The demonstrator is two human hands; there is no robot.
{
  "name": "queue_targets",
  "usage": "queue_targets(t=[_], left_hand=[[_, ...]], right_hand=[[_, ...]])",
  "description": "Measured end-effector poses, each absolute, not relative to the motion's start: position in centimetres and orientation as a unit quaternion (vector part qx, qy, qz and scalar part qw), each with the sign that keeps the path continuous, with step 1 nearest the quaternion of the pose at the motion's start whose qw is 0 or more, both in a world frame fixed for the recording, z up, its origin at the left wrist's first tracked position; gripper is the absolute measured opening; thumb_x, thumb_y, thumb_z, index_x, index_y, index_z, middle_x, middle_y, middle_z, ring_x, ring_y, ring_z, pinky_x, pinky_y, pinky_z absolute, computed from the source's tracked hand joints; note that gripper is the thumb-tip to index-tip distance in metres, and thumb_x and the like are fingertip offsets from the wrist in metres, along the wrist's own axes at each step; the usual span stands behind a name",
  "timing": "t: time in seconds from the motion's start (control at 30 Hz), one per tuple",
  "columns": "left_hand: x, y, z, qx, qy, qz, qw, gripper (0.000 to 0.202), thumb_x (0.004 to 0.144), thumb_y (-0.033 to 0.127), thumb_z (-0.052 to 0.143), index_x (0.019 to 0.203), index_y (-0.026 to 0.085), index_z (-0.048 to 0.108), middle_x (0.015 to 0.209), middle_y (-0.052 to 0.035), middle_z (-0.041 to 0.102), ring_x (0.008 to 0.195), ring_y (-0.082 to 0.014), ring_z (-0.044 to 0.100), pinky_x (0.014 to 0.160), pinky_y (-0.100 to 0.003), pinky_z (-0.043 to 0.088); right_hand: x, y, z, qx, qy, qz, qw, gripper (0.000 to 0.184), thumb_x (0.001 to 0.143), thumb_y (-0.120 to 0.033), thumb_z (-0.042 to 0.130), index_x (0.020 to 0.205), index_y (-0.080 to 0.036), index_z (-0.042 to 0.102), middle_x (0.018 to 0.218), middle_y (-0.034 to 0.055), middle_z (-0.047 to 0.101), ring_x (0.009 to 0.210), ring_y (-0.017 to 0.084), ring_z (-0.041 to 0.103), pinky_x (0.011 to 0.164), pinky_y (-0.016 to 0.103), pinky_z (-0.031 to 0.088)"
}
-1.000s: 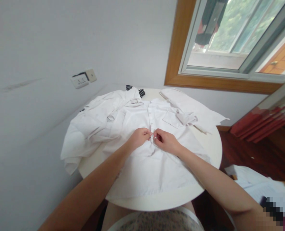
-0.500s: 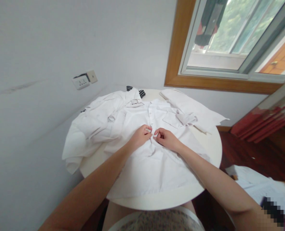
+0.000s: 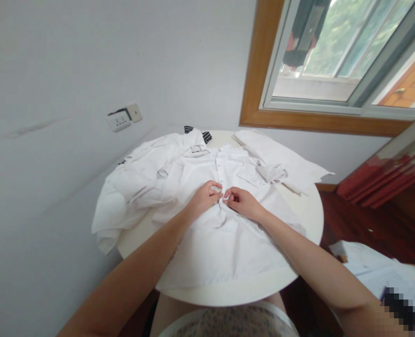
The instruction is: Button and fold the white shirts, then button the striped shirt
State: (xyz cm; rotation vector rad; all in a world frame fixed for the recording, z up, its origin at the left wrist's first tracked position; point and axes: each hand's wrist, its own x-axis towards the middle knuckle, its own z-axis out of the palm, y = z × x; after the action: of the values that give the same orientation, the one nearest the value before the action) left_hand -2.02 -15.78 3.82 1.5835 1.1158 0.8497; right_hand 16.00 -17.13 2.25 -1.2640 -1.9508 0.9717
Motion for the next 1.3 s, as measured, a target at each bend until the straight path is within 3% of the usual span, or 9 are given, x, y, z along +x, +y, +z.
queue_targets(t=[0.23,0.4,0.63,0.83,1.0,1.17,1.3], left_hand=[[-2.0,-15.4,3.4,0.646,0.469,0.350,0.491,0.029,0.072,0.027,0.060,0.098,0.018,0.051,0.049,0.0098,0.050,0.040,-0.0065,0.036,0.043,-0.018,0.023],[-1.9,-15.4,3.2,0.650,0.445,0.366,0.495,0.030,0.071,0.026,0.061,0.099,0.018,0.051,0.057,0.0065,0.058,0.047,-0.0080,0.045,0.048,-0.019,0.031],[-1.6,-15.2,2.8,0.648,0.394,0.396,0.518,0.031,0.071,0.027,0.065,0.097,0.018,0.051,0.065,0.0054,0.056,0.061,-0.0095,0.054,0.060,-0.021,0.039],[-1.8,-15.1,2.5,0.684,0.386,0.378,0.490,0.030,0.071,0.017,0.060,0.099,0.018,0.049,0.064,0.0069,0.053,0.058,-0.0086,0.051,0.059,-0.021,0.039],[-2.0,-15.3,2.8,0.709,0.402,0.370,0.446,0.028,0.075,0.021,0.059,0.101,0.018,0.049,0.065,0.0060,0.054,0.057,-0.0092,0.050,0.056,-0.021,0.038],[-2.5,-15.6,3.3,0.763,0.425,0.355,0.335,0.023,0.079,0.020,0.055,0.101,0.021,0.051,0.067,0.0054,0.057,0.058,-0.0105,0.052,0.059,-0.022,0.038],[-2.6,-16.1,4.0,0.801,0.405,0.339,0.281,0.021,0.082,0.021,0.051,0.103,0.023,0.052,0.073,0.0039,0.059,0.060,-0.0110,0.053,0.060,-0.022,0.039]], right_hand=[[16.2,-17.2,2.7,-0.461,-0.753,0.361,0.302,0.020,0.081,-0.036,0.057,0.092,-0.019,0.059,0.062,-0.0061,0.049,0.055,0.009,0.043,0.053,0.020,0.032],[16.0,-17.6,3.4,-0.484,-0.766,0.307,0.292,0.030,0.091,-0.043,0.044,0.076,-0.020,0.053,0.059,-0.0046,0.049,0.056,0.011,0.043,0.055,0.022,0.031],[15.5,-17.3,3.0,-0.517,-0.782,0.226,0.266,0.025,0.094,-0.033,0.038,0.078,-0.021,0.052,0.068,-0.0015,0.054,0.067,0.013,0.050,0.063,0.023,0.033],[15.8,-17.1,2.6,-0.474,-0.769,0.298,0.307,0.036,0.095,-0.043,0.036,0.071,-0.020,0.050,0.058,-0.0036,0.050,0.058,0.012,0.045,0.058,0.022,0.033],[16.1,-17.0,2.5,-0.462,-0.739,0.371,0.320,0.040,0.093,-0.049,0.039,0.069,-0.019,0.051,0.053,-0.0051,0.047,0.049,0.010,0.040,0.052,0.021,0.032],[17.0,-17.4,3.5,-0.451,-0.755,0.370,0.299,0.028,0.090,-0.037,0.043,0.087,-0.017,0.062,0.056,-0.0042,0.052,0.050,0.010,0.043,0.051,0.021,0.034],[18.4,-18.6,5.8,-0.434,-0.788,0.311,0.306,0.023,0.081,-0.020,0.046,0.092,-0.016,0.066,0.071,-0.0003,0.063,0.061,0.011,0.052,0.060,0.022,0.039]])
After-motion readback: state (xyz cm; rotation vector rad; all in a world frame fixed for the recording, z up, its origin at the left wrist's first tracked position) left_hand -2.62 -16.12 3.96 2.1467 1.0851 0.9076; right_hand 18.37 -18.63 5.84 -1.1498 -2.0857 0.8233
